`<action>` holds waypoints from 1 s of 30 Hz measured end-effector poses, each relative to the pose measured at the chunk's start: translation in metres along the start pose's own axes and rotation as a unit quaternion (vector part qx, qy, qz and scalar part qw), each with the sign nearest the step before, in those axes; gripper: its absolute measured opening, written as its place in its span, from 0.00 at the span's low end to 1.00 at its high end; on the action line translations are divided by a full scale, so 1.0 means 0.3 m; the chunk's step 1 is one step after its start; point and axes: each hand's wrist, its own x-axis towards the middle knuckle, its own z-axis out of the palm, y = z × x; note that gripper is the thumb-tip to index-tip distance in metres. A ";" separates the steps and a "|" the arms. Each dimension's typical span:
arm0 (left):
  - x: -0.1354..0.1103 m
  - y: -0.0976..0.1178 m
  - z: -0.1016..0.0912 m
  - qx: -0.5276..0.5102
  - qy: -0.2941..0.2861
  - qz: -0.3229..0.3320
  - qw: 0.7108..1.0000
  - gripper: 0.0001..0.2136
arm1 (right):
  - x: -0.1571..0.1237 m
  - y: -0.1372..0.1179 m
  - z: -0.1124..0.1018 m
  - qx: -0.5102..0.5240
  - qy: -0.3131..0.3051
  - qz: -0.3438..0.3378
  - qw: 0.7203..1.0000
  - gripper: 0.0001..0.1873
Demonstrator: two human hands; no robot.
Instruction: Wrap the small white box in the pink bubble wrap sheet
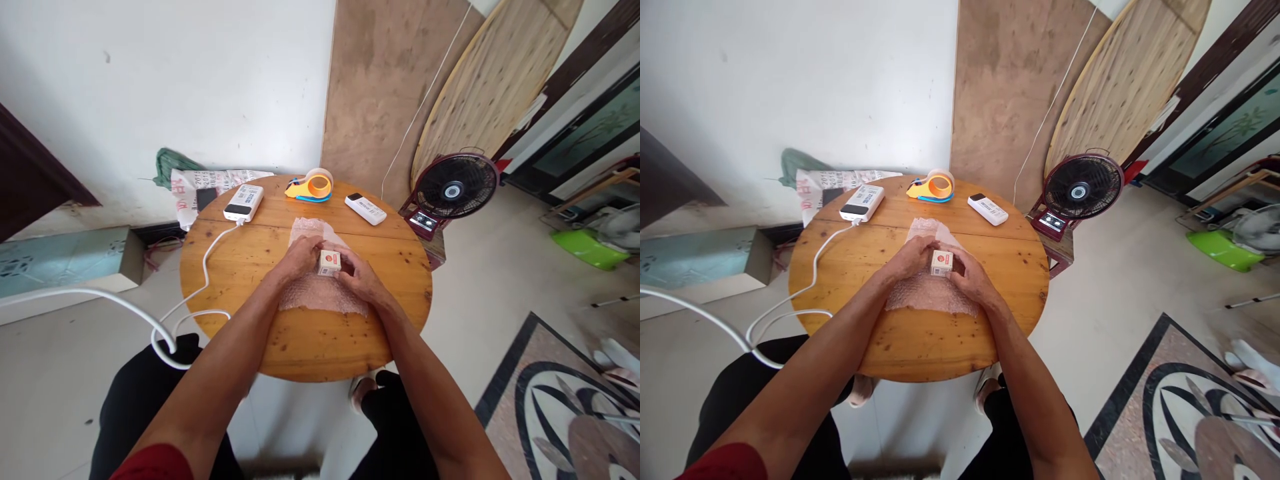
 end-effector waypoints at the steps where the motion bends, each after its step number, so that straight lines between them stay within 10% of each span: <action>1: 0.000 -0.001 0.001 0.002 -0.001 -0.003 1.000 0.16 | 0.000 -0.001 0.000 0.003 -0.002 0.001 1.000 0.31; 30: -0.007 0.024 -0.005 -0.025 0.020 -0.007 0.999 0.15 | 0.007 0.020 0.021 0.020 0.046 0.016 0.999 0.32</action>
